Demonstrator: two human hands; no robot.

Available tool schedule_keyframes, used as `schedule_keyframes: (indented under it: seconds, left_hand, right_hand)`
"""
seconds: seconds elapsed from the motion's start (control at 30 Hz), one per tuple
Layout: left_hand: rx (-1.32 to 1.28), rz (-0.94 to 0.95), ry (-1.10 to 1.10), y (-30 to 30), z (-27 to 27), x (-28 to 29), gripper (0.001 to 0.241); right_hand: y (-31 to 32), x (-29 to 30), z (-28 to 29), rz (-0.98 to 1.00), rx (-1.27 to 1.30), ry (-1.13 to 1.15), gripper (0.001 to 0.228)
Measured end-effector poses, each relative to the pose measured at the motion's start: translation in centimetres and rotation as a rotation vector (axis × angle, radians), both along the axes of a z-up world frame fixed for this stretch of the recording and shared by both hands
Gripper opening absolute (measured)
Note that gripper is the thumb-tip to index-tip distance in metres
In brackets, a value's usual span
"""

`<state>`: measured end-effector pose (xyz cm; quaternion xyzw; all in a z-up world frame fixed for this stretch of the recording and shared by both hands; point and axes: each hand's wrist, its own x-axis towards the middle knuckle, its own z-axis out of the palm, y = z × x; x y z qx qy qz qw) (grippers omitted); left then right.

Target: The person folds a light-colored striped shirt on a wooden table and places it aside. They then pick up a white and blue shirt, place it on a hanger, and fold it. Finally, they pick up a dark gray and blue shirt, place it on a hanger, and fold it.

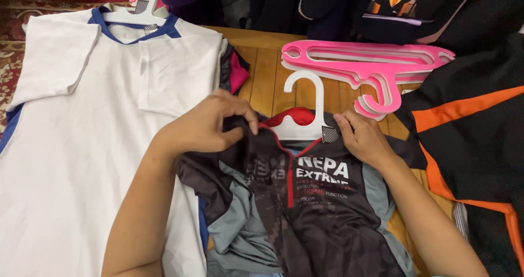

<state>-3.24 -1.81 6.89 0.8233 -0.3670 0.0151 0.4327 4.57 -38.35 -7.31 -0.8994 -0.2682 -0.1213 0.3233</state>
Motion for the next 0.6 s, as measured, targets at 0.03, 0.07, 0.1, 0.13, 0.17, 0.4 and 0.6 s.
schedule_keyframes:
  seconds: [0.03,0.07,0.1,0.13,0.17,0.4,0.6]
  left_hand:
    - [0.001,0.000,-0.001,-0.2,-0.6,0.0,0.014]
    - [0.139,0.112,-0.195,-0.4,-1.2,0.0,0.019]
    - [0.278,0.223,-0.388,-0.6,-1.8,0.0,0.026]
    - [0.277,0.224,-0.387,-1.0,-2.0,0.1,0.026]
    - [0.294,0.259,-0.485,-1.5,-2.3,0.2,0.030]
    - [0.245,0.309,-0.534,-3.1,-3.0,0.3,0.032]
    - [0.668,0.335,-0.116,-3.5,-13.9,4.5,0.046]
  right_hand:
    - [0.0,0.0,-0.1,0.000,0.001,-0.001,0.034]
    - [-0.1,0.1,-0.2,-0.002,-0.008,0.009,0.034]
    - [-0.1,0.1,-0.3,-0.004,-0.017,0.019,0.034]
    - [-0.1,0.0,-0.2,-0.003,-0.018,0.020,0.034]
    - [0.0,0.0,-0.1,-0.012,-0.029,0.015,0.034]
    - [0.8,-0.2,0.8,-0.099,-0.151,0.201,0.032]
    - [-0.2,1.1,-1.0,-0.158,-0.067,0.140,0.031]
